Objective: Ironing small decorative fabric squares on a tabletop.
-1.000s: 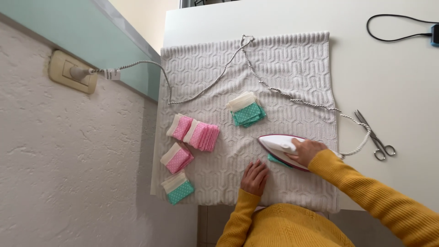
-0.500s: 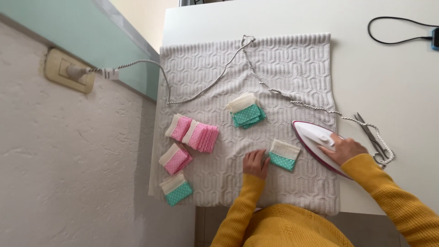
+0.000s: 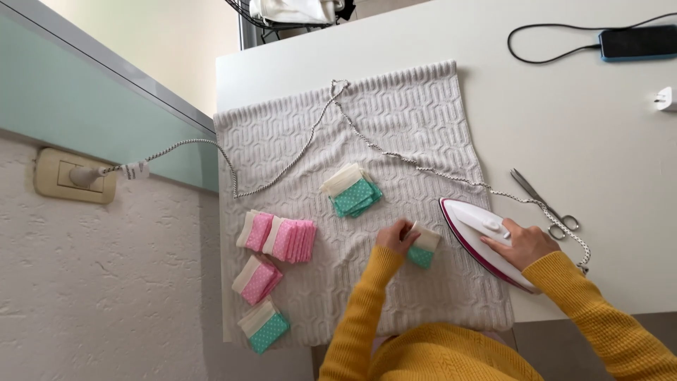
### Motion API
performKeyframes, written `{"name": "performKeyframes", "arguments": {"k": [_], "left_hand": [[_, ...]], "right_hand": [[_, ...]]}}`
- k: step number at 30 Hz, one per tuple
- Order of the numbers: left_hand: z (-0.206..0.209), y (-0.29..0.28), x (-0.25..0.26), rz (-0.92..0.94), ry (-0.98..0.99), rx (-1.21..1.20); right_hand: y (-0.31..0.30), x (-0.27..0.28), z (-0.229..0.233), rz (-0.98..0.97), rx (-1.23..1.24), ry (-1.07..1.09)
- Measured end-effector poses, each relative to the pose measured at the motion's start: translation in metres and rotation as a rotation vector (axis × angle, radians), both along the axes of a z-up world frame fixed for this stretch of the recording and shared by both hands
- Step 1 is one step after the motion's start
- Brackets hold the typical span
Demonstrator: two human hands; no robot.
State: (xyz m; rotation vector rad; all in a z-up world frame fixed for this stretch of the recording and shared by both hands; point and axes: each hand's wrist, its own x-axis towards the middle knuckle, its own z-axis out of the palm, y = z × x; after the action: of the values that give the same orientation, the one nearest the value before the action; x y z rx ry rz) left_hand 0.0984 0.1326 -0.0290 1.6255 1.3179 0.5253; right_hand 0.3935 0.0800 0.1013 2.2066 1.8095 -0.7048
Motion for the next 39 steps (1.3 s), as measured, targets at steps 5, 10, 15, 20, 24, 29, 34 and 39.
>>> {"name": "performKeyframes", "arguments": {"k": [5,10,15,20,24,29,34,39], "left_hand": [[0.061,0.021,-0.002,0.04,0.067,0.176],[0.037,-0.017,-0.039,0.299,-0.003,0.34],[0.036,-0.054,-0.052,0.458,0.03,0.575],[0.006,-0.067,-0.058,0.527,0.015,0.601],[0.012,-0.064,-0.059,0.557,-0.037,0.601],[0.019,-0.062,-0.058,0.571,-0.048,0.568],[0.003,-0.059,-0.063,0.543,-0.016,0.578],[0.028,-0.063,-0.064,0.487,-0.04,0.509]], "right_hand": [[-0.012,-0.011,-0.013,0.073,0.075,0.086],[-0.031,-0.064,-0.012,0.222,0.058,0.164],[-0.036,-0.128,-0.004,0.229,-0.148,0.143],[-0.035,-0.127,-0.035,0.172,-0.112,0.136],[-0.023,-0.122,-0.039,0.114,-0.037,0.166],[0.001,-0.149,-0.015,0.067,-0.065,0.102],[-0.009,-0.142,-0.03,0.073,0.064,0.085],[0.017,-0.164,0.001,0.073,-0.164,0.087]]}}
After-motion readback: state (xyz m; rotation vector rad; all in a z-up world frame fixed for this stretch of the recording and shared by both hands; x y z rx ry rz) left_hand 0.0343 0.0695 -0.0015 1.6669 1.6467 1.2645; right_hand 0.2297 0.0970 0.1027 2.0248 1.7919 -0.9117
